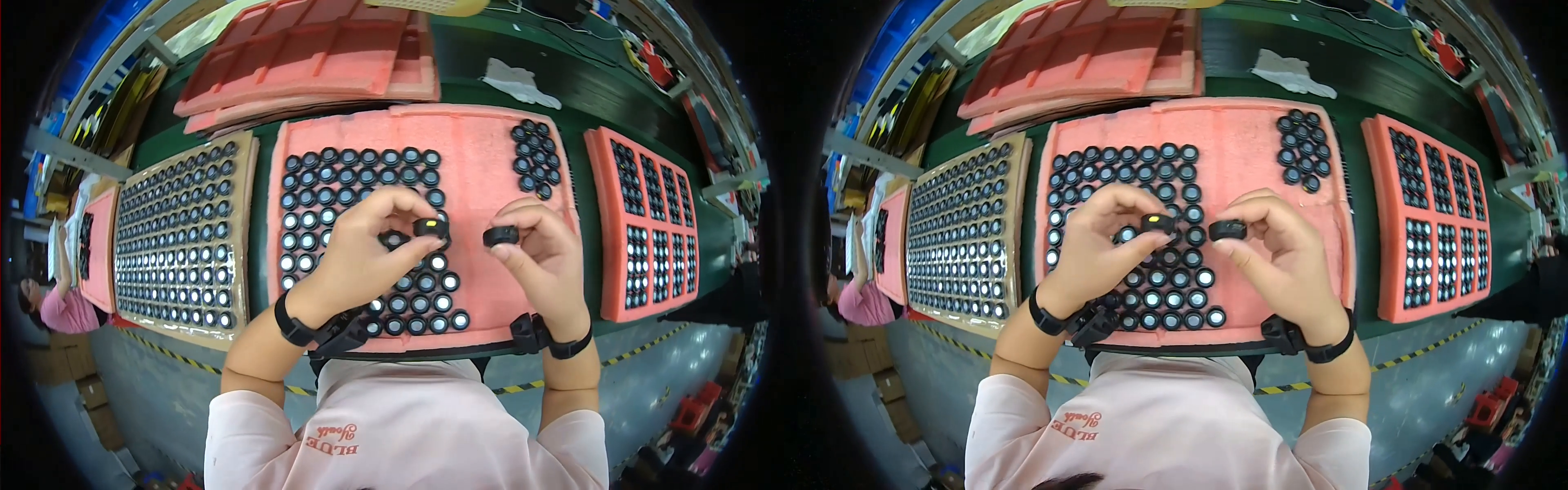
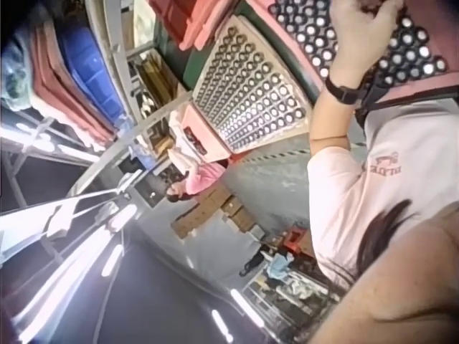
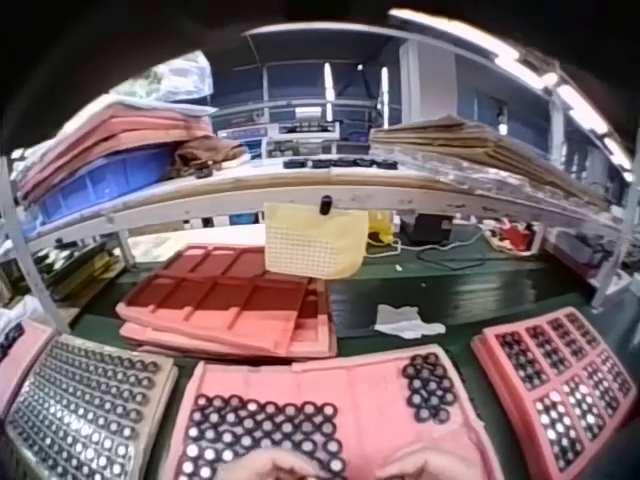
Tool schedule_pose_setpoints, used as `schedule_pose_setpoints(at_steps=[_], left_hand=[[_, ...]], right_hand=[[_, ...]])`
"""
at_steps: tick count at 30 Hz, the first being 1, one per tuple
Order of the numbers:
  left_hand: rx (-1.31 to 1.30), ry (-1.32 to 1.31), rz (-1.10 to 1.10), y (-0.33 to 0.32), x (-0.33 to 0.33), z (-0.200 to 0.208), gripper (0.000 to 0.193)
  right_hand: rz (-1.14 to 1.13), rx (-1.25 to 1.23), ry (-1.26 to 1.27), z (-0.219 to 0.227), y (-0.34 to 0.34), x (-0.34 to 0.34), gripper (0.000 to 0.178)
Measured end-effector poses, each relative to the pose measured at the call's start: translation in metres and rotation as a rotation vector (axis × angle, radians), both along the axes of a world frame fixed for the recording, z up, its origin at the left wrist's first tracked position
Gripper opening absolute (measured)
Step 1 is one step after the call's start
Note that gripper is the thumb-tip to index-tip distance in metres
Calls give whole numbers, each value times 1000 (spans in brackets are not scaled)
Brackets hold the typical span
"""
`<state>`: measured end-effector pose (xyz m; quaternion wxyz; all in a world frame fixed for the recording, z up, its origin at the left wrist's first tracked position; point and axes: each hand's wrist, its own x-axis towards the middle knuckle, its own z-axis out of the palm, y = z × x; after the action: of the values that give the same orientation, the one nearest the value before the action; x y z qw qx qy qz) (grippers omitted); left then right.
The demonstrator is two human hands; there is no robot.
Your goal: The person picks up two sensors from a tray, turns them over to show different sides, and places them back onto the tray. This process is repeated for several pairs of sensors, with the person occasionally moving a sensor from one tray to another.
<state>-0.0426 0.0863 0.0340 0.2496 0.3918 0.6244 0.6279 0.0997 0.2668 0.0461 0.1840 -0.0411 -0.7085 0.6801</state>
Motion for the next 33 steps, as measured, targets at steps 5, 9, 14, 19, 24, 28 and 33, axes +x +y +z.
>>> schedule_pose_setpoints(at_steps=[5,9,14,19,24,28,33], left_hand=[[104,286,152,-37,-8,-8,25],[137,76,211,-44,-3,-9,29],[134,109,208,-53,-10,-26,29],[67,268,144,-54,-14,-25,30],[23,257,122,-54,-14,-25,32],[46,221,97,-53,-16,-24,31],[103,141,97,-51,-13,-26,28]], right_hand=[[73,31,112,2,-38,-25,26],[39,147,154,-9,-54,-40,27],[32,244,126,-30,-56,-44,26],[51,209,89,-35,-54,-47,26],[61,239,74,-35,-54,-48,28],[52,258,102,-33,-53,-51,32],[53,227,142,-36,-55,-53,33]])
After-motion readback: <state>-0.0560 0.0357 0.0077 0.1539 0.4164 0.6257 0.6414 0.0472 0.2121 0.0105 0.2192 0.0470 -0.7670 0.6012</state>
